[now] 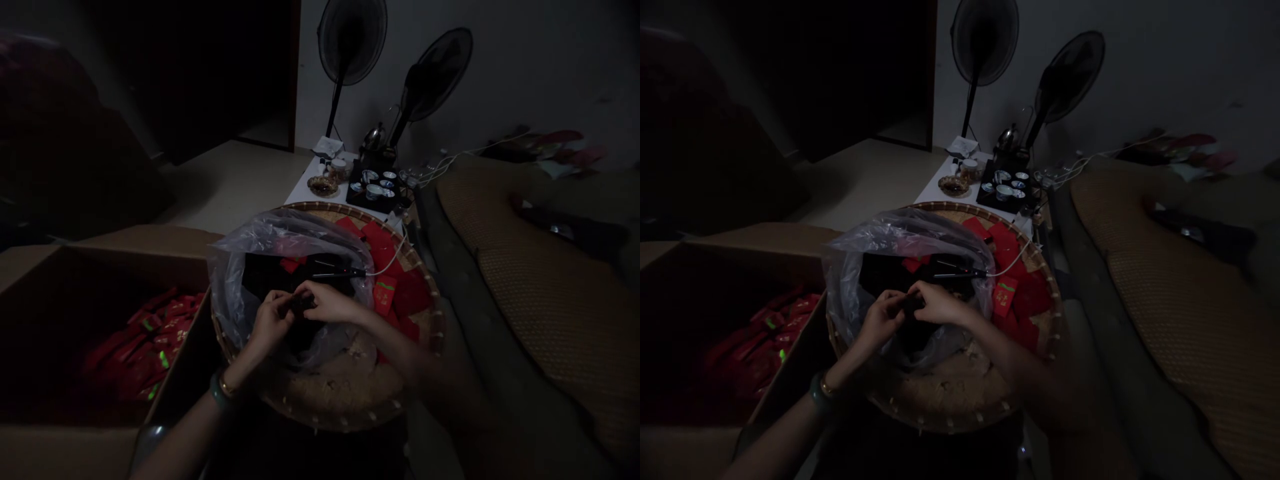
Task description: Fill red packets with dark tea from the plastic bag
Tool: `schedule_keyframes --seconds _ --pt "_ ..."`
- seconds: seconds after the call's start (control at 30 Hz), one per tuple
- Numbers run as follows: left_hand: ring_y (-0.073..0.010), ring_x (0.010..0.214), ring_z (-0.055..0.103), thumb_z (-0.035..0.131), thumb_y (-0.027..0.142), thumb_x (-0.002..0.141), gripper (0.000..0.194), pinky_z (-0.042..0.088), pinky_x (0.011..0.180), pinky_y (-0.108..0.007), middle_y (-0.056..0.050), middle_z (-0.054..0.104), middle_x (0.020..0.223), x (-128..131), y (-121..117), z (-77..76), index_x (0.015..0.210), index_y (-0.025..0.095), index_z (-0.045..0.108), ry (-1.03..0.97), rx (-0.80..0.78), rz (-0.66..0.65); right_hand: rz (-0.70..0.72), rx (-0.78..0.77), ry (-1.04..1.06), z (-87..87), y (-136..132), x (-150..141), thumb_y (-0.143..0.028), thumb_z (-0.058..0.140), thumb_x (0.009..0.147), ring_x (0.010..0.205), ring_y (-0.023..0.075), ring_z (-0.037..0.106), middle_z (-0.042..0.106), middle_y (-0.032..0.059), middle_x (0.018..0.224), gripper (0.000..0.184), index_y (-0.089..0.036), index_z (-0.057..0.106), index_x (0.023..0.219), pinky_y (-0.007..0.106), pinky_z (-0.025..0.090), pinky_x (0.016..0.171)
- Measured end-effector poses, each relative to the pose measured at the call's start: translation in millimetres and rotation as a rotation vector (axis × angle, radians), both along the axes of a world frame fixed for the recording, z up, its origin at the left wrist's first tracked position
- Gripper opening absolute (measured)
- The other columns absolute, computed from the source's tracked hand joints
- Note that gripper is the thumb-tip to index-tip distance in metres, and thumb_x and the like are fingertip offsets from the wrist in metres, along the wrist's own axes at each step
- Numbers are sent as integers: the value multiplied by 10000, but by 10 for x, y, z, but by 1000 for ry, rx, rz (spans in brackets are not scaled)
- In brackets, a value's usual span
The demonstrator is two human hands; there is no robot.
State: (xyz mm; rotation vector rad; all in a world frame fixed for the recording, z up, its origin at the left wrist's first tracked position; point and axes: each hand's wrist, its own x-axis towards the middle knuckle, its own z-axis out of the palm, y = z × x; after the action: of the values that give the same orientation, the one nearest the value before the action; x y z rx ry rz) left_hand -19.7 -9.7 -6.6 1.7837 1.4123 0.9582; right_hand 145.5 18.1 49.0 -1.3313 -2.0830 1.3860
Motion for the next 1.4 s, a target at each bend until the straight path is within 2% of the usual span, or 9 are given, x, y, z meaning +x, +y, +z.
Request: schedule_keyframes --seconds 0.1,0.23,0.43,0.53,0.67,0.77,1.03,1.2,1.4 --pt "-157 839 554 512 68 641 307 463 719 -263 -49 547 893 3 -9 -16 894 149 665 -32 -5 24 -11 160 -113 19 -18 -40 -96 592 662 824 142 564 615 38 895 329 -136 564 987 238 409 706" --pt "-156 854 552 503 55 643 327 466 729 -266 -52 548 901 3 -13 -48 908 147 669 -62 1 36 86 336 -284 50 -42 -61 -111 542 723 826 154 558 595 57 850 212 -129 612 923 251 400 744" --pt "-152 842 550 514 74 657 344 466 718 -267 -56 541 914 32 -36 -41 956 153 666 -84 9 34 22 409 -462 107 -146 -146 -160 523 769 807 159 558 510 93 986 190 -127 553 954 265 421 690" --pt "-146 841 548 506 69 663 372 464 713 -259 -54 539 919 35 -44 -31 989 162 658 -89 2 31 -8 383 -385 70 -166 -157 -160 567 743 828 157 560 508 90 1005 249 -128 522 985 267 435 703" --pt "-143 846 552 499 63 658 377 468 716 -249 -48 533 911 26 -39 -46 982 173 658 -105 8 50 61 359 -178 -17 -162 -78 -106 555 729 866 142 561 574 66 979 332 -134 521 1058 256 449 746" --pt "-141 832 551 501 66 653 361 470 711 -247 -50 532 900 26 -40 -46 968 161 650 -117 17 73 74 462 -164 -32 -210 -28 -78 519 747 966 153 515 592 53 1025 379 -152 517 1119 284 431 845" --pt "-114 733 553 500 109 685 319 458 645 -224 -40 569 907 -10 -31 -14 980 162 608 -50 36 89 121 674 -516 -101 -423 -102 -154 505 786 1210 281 292 495 122 1134 234 -130 582 1007 425 392 934" --pt "-137 784 569 492 170 766 168 448 700 -252 -32 600 833 -75 -30 41 871 167 622 33 64 9 118 590 -175 -238 -420 -87 -140 486 800 1081 178 462 507 98 1109 209 -133 587 982 316 417 931" --pt "-135 774 558 480 148 791 164 444 688 -248 -43 563 857 -113 -68 76 878 170 618 162 174 -27 -73 509 107 -369 -404 -54 -74 458 781 990 131 536 561 63 1059 221 -166 598 925 279 430 879"
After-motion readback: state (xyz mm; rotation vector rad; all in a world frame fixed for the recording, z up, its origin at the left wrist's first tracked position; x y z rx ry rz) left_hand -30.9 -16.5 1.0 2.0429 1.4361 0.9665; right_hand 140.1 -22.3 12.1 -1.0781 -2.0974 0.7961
